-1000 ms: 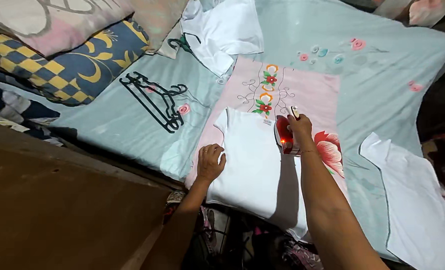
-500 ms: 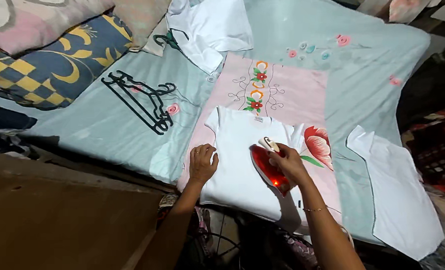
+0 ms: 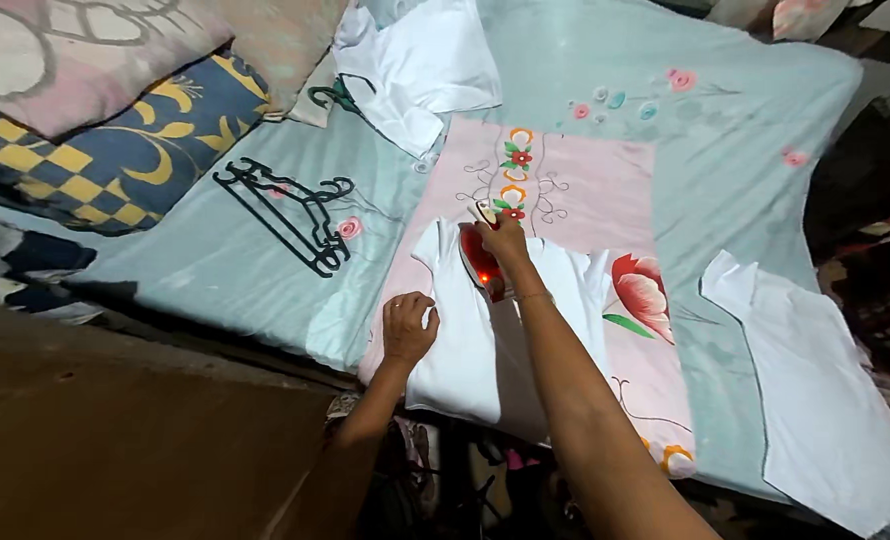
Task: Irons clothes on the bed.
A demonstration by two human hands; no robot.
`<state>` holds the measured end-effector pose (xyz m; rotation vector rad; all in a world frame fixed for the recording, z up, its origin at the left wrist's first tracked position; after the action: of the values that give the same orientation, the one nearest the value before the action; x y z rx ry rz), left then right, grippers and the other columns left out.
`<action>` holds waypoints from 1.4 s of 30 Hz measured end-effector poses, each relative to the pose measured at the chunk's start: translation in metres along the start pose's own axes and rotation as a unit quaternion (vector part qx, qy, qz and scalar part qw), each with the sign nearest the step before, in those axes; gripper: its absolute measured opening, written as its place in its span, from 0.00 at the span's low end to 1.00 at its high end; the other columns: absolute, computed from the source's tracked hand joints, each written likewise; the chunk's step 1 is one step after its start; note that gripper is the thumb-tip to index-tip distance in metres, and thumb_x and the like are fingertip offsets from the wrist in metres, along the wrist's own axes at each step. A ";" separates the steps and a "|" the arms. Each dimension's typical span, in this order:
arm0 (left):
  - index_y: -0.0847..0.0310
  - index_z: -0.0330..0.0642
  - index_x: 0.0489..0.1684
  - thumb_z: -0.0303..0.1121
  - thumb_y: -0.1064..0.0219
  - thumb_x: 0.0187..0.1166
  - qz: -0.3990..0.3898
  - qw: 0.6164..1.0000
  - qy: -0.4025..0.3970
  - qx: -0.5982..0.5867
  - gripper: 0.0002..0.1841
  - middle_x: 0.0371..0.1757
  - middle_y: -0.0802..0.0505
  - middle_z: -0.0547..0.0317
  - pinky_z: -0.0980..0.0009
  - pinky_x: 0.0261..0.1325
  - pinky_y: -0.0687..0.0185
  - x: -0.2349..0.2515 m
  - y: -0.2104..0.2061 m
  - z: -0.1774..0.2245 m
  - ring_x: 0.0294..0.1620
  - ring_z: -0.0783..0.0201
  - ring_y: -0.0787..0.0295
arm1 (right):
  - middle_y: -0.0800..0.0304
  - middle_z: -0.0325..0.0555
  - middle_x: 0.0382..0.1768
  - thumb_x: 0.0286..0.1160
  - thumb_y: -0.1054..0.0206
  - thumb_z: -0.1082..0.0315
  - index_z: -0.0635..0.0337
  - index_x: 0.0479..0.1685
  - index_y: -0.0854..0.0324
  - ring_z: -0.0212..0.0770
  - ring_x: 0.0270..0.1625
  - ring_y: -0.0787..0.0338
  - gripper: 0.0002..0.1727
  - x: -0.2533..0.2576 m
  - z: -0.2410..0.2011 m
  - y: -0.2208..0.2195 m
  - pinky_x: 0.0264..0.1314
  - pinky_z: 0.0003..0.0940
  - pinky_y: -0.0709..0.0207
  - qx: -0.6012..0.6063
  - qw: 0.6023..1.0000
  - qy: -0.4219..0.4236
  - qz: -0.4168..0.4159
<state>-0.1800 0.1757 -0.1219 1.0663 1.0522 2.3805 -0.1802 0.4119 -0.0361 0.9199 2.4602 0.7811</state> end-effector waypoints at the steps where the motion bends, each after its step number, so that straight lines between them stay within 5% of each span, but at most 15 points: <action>1: 0.06 0.37 0.41 0.31 0.33 0.76 0.001 1.000 0.017 -0.017 0.10 0.48 0.03 0.45 0.44 0.61 0.19 0.007 0.002 0.000 0.53 0.43 0.06 | 0.11 0.67 0.52 0.84 0.35 0.52 0.65 0.67 0.19 0.64 0.54 0.11 0.25 -0.007 0.002 0.001 0.58 0.66 0.21 0.005 1.000 0.005 -0.006; 3: 0.07 0.35 0.45 0.30 0.33 0.78 0.000 0.998 0.049 -0.043 0.10 0.52 0.05 0.41 0.44 0.62 0.16 0.024 0.000 -0.005 0.57 0.41 0.08 | 0.11 0.67 0.51 0.84 0.35 0.51 0.64 0.67 0.20 0.64 0.49 0.11 0.26 -0.025 0.013 0.003 0.53 0.66 0.20 0.014 1.000 0.013 -0.014; 6: 0.14 0.35 0.65 0.32 0.36 0.83 -0.054 0.992 0.107 -0.039 0.17 0.69 0.11 0.39 0.39 0.75 0.27 0.061 -0.006 -0.011 0.75 0.38 0.19 | 0.10 0.61 0.49 0.83 0.33 0.54 0.62 0.67 0.18 0.54 0.45 0.10 0.23 -0.055 0.029 0.015 0.53 0.56 0.17 0.012 0.999 -0.005 -0.032; 9: 0.23 0.38 0.78 0.36 0.40 0.88 -0.147 0.973 0.177 -0.022 0.22 0.76 0.16 0.39 0.36 0.80 0.37 0.096 -0.013 -0.010 0.81 0.37 0.27 | 0.10 0.58 0.47 0.84 0.34 0.56 0.62 0.68 0.19 0.50 0.42 0.09 0.22 -0.083 0.036 0.028 0.50 0.52 0.16 -0.008 0.999 -0.007 -0.048; 17: 0.18 0.40 0.72 0.40 0.37 0.86 -0.244 0.926 0.288 -0.011 0.21 0.67 0.10 0.41 0.35 0.78 0.36 0.133 -0.010 -0.002 0.75 0.40 0.19 | 0.09 0.59 0.45 0.84 0.34 0.58 0.63 0.65 0.18 0.50 0.41 0.09 0.20 -0.055 0.018 0.012 0.51 0.52 0.17 -0.015 1.000 -0.004 0.005; 22: 0.18 0.30 0.66 0.36 0.39 0.88 -0.148 0.926 0.323 -0.125 0.18 0.59 0.09 0.33 0.37 0.70 0.22 0.117 0.019 -0.010 0.64 0.37 0.12 | 0.10 0.65 0.49 0.85 0.34 0.56 0.65 0.65 0.18 0.60 0.48 0.10 0.22 -0.006 0.002 -0.006 0.57 0.62 0.20 -0.023 1.000 0.007 0.003; 26: 0.19 0.29 0.64 0.34 0.39 0.89 -0.154 0.910 0.360 -0.133 0.17 0.51 0.08 0.34 0.41 0.65 0.18 0.099 0.022 -0.017 0.56 0.39 0.08 | 0.12 0.69 0.49 0.85 0.36 0.51 0.67 0.65 0.20 0.66 0.49 0.11 0.26 0.009 -0.009 -0.012 0.53 0.67 0.22 -0.014 1.000 -0.009 0.006; 31: 0.21 0.32 0.68 0.36 0.39 0.89 -0.166 0.892 0.374 -0.191 0.18 0.53 0.06 0.37 0.47 0.62 0.12 0.102 0.016 -0.027 0.52 0.45 0.05 | 0.12 0.64 0.45 0.85 0.34 0.52 0.66 0.64 0.20 0.57 0.40 0.12 0.24 0.002 -0.006 -0.006 0.48 0.58 0.19 0.009 0.999 0.007 -0.033; 36: 0.26 0.31 0.75 0.33 0.38 0.89 -0.150 0.849 0.394 -0.319 0.21 0.56 0.09 0.36 0.51 0.58 0.09 0.096 0.016 -0.037 0.50 0.48 0.05 | 0.13 0.48 0.33 0.81 0.31 0.61 0.63 0.63 0.18 0.35 0.26 0.17 0.19 -0.035 0.014 0.010 0.32 0.34 0.20 0.032 0.991 0.065 -0.111; 42: 0.27 0.33 0.77 0.32 0.41 0.91 -0.125 0.854 0.377 -0.337 0.20 0.48 0.06 0.40 0.57 0.50 0.08 0.091 0.012 -0.040 0.40 0.55 0.05 | 0.14 0.47 0.32 0.79 0.29 0.60 0.62 0.62 0.16 0.35 0.26 0.19 0.19 -0.028 0.001 0.001 0.33 0.35 0.22 0.001 0.989 0.099 -0.111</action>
<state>-0.2708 0.1979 -0.0855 -0.2659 0.3910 2.6321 -0.1592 0.3934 -0.0309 0.5784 2.6764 0.8243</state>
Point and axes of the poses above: each hand's wrist, its own x-axis towards the middle knuckle, its own y-axis out of the back of the hand, z = x × y, the point moved 1 cm from there along x, towards the middle knuckle
